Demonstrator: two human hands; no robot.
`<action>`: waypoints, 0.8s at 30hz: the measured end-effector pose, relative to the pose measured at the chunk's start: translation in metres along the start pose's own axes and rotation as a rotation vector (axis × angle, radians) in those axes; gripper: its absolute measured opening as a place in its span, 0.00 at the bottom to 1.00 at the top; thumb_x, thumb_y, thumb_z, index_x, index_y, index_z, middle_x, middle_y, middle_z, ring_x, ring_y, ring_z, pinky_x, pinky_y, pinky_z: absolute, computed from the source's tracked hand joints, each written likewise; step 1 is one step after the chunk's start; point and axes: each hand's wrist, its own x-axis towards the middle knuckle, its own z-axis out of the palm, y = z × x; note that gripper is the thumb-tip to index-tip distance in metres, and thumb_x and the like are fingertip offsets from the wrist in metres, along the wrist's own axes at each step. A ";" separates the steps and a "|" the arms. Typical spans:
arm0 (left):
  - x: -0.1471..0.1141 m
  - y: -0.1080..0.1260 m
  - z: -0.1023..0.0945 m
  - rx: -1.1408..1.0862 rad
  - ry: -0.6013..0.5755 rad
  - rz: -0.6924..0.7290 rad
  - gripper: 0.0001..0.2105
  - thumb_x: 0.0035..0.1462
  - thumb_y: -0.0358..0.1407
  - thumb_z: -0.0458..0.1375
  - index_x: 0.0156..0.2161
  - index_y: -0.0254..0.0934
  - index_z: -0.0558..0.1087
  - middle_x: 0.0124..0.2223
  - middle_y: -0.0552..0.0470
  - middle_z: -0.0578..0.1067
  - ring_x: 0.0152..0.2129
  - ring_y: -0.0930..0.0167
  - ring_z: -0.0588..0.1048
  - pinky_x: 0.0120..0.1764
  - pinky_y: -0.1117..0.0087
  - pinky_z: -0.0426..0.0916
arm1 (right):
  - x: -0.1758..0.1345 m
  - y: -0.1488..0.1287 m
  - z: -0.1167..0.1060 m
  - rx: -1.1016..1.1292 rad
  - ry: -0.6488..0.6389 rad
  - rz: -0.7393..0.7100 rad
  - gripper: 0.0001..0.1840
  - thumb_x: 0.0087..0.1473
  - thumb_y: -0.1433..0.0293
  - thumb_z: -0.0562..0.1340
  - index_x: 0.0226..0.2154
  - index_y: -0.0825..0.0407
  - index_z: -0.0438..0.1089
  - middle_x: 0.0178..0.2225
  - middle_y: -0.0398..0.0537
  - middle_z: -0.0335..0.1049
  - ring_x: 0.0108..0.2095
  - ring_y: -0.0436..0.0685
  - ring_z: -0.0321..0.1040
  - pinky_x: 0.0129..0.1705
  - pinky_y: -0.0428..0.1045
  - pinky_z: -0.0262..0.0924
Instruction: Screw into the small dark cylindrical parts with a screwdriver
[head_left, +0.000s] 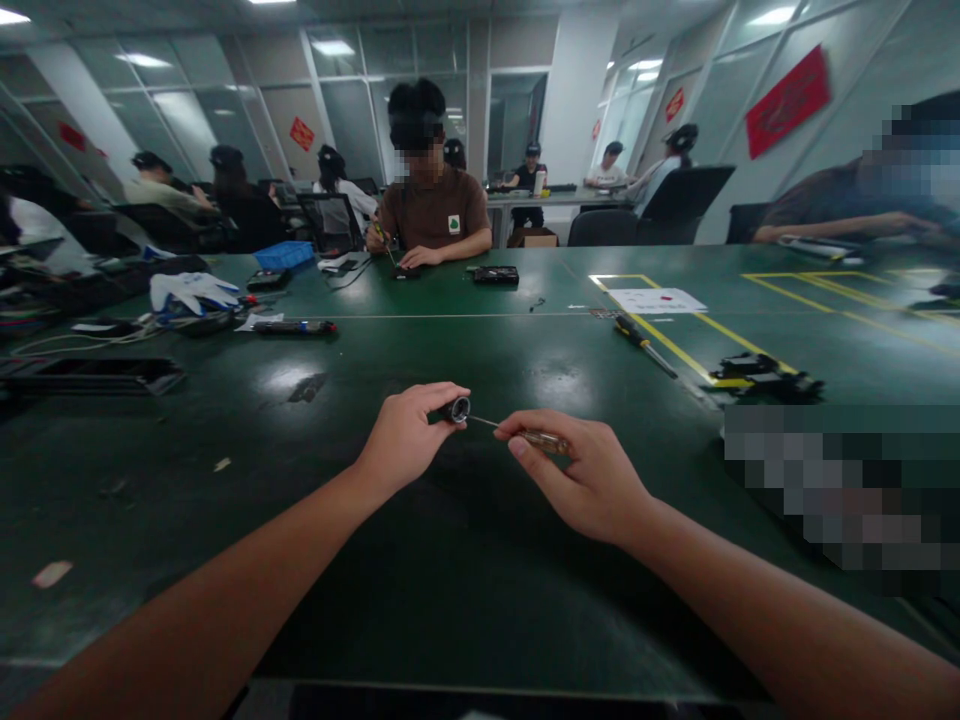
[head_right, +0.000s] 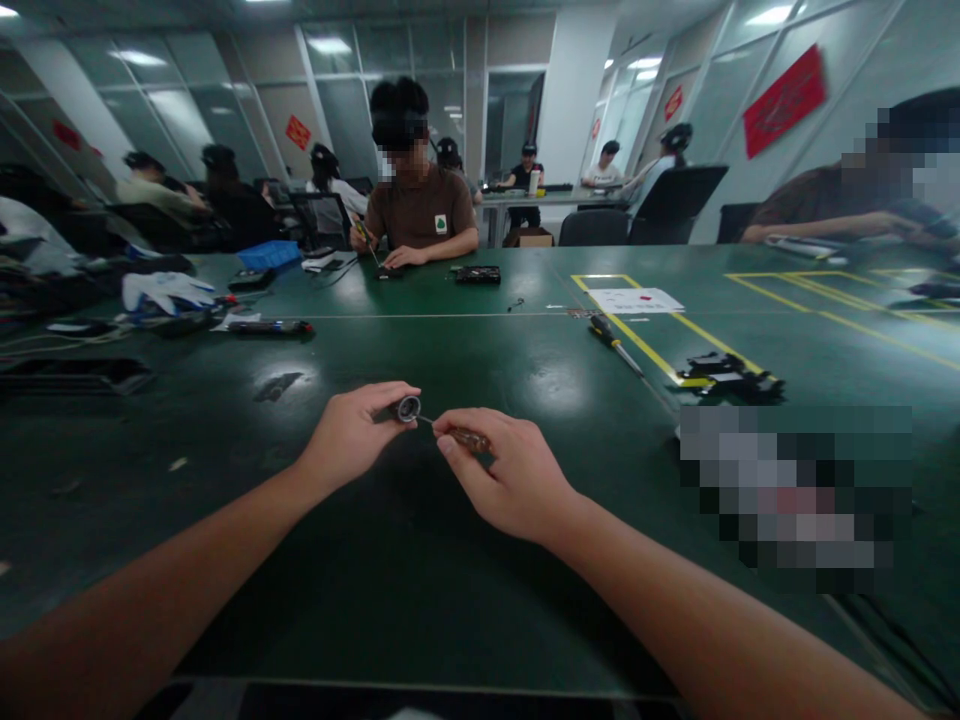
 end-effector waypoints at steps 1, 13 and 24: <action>0.000 -0.001 0.000 -0.001 0.000 -0.002 0.17 0.53 0.28 0.66 0.48 0.43 0.80 0.50 0.50 0.81 0.49 0.63 0.78 0.55 0.56 0.71 | 0.000 0.000 0.000 0.001 0.003 0.003 0.09 0.64 0.69 0.59 0.43 0.48 0.75 0.39 0.45 0.80 0.35 0.54 0.77 0.40 0.48 0.69; 0.001 -0.008 0.002 -0.017 0.001 -0.007 0.16 0.53 0.29 0.67 0.48 0.42 0.80 0.50 0.50 0.81 0.49 0.63 0.78 0.56 0.55 0.71 | 0.000 -0.001 0.001 -0.002 -0.013 -0.008 0.09 0.63 0.70 0.59 0.43 0.48 0.74 0.39 0.45 0.80 0.36 0.54 0.77 0.40 0.49 0.69; 0.000 -0.004 0.002 -0.048 -0.017 -0.005 0.16 0.53 0.28 0.67 0.48 0.41 0.80 0.50 0.50 0.81 0.49 0.65 0.78 0.56 0.59 0.71 | 0.000 0.000 0.003 -0.006 -0.040 -0.025 0.10 0.64 0.70 0.59 0.45 0.49 0.74 0.41 0.45 0.80 0.39 0.54 0.77 0.44 0.48 0.68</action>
